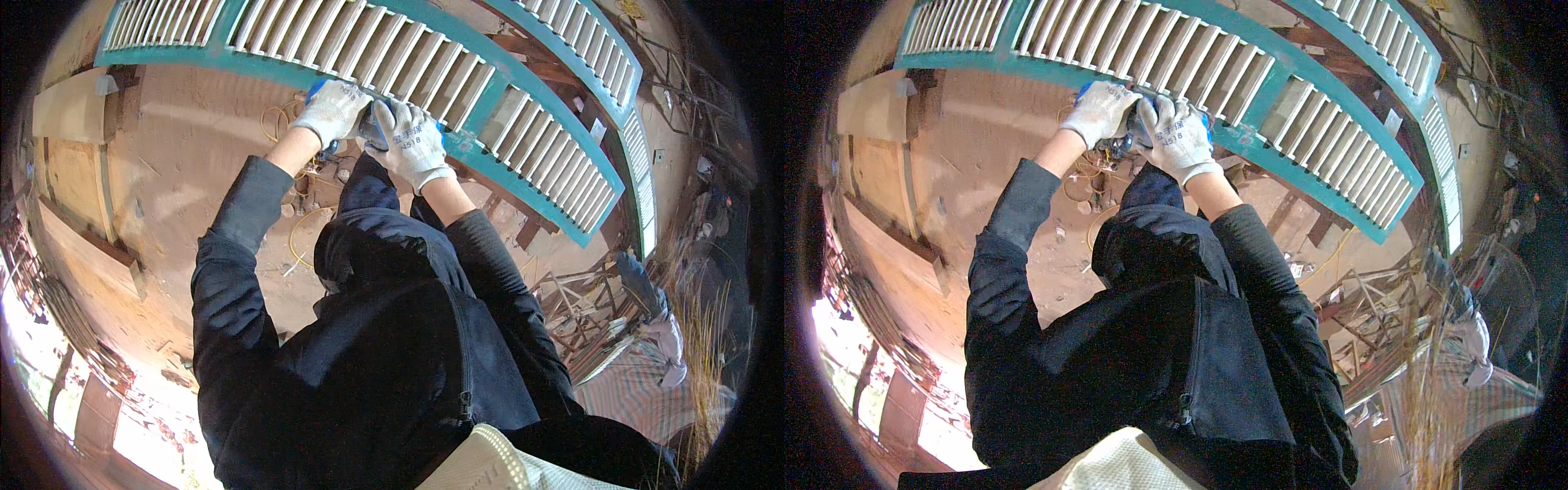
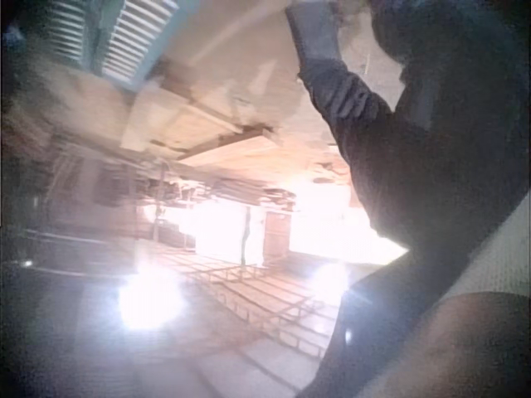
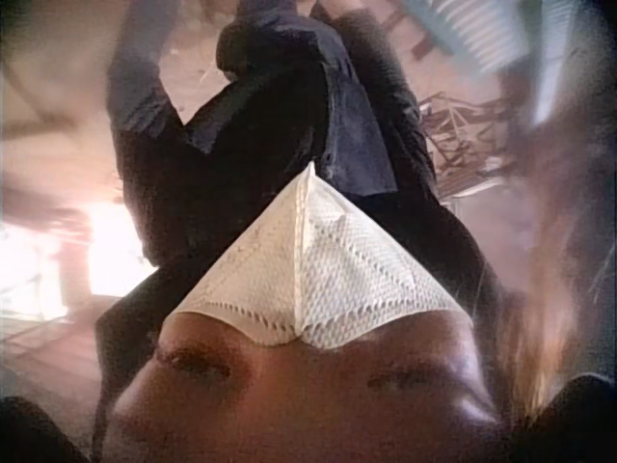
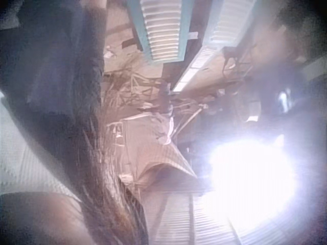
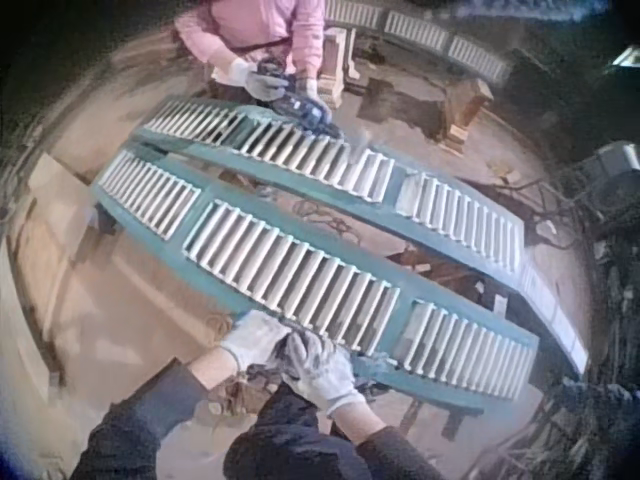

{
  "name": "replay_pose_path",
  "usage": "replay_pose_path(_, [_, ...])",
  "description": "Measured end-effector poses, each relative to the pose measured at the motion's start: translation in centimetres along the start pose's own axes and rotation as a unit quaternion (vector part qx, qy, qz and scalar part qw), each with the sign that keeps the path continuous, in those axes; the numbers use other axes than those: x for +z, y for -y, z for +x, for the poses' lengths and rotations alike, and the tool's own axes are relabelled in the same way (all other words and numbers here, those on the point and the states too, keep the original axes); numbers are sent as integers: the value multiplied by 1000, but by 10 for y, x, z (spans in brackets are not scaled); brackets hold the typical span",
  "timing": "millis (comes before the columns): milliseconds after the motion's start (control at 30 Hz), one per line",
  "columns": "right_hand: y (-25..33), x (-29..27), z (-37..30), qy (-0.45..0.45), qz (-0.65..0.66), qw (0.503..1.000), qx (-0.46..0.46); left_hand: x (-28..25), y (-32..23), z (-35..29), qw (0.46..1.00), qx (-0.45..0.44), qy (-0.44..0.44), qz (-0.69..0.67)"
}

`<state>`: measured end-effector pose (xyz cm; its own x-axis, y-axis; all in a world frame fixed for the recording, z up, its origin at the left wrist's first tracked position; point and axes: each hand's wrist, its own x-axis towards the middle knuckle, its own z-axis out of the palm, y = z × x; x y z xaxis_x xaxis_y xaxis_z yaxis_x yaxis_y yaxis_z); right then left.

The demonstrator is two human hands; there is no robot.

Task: The person uses an electric sander to smooth the surface of a green wooden slatted frame. They move the sander along the frame's edges and slats, then set the tool down on the floor.

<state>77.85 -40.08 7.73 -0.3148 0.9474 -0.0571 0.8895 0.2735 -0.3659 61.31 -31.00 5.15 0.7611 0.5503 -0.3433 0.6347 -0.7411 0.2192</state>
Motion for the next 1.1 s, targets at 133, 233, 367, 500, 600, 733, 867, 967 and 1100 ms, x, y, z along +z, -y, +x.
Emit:
replay_pose_path(133, [-17, -10, -27, 4, 49, 998, 28, 3, -36, 11, 999, 0, 16, -44])
replay_pose_path(233, [-39, -26, -63, 24, 45, 995, 88, 16, -83, 37, 997, 24, -24, -68])
replay_pose_path(367, [-78, -35, -112, 24, 2, 996, 87, 11, -137, 59, 990, 108, 0, -91])
replay_pose_path(500, [-91, -36, -124, 43, -20, 994, 98, -12, -144, 59, 985, 149, 0, -90])
replay_pose_path(600, [-71, -20, -99, 36, -5, 996, 79, 21, -118, 54, 989, 114, -12, -91])
replay_pose_path(733, [-25, -18, -50, 50, -6, 997, 61, 31, -58, 27, 990, 92, -58, -90])
replay_pose_path(867, [-17, 3, -12, 37, -19, 999, 21, -1, -15, 7, 999, 36, 6, -11])
replay_pose_path(967, [-2, -1, -7, 47, 13, 999, 24, 11, -11, -3, 1000, -10, -5, -22])
replay_pose_path(1100, [-32, -3, -39, 40, 12, 999, 26, 10, -52, 10, 999, -20, 5, -26])
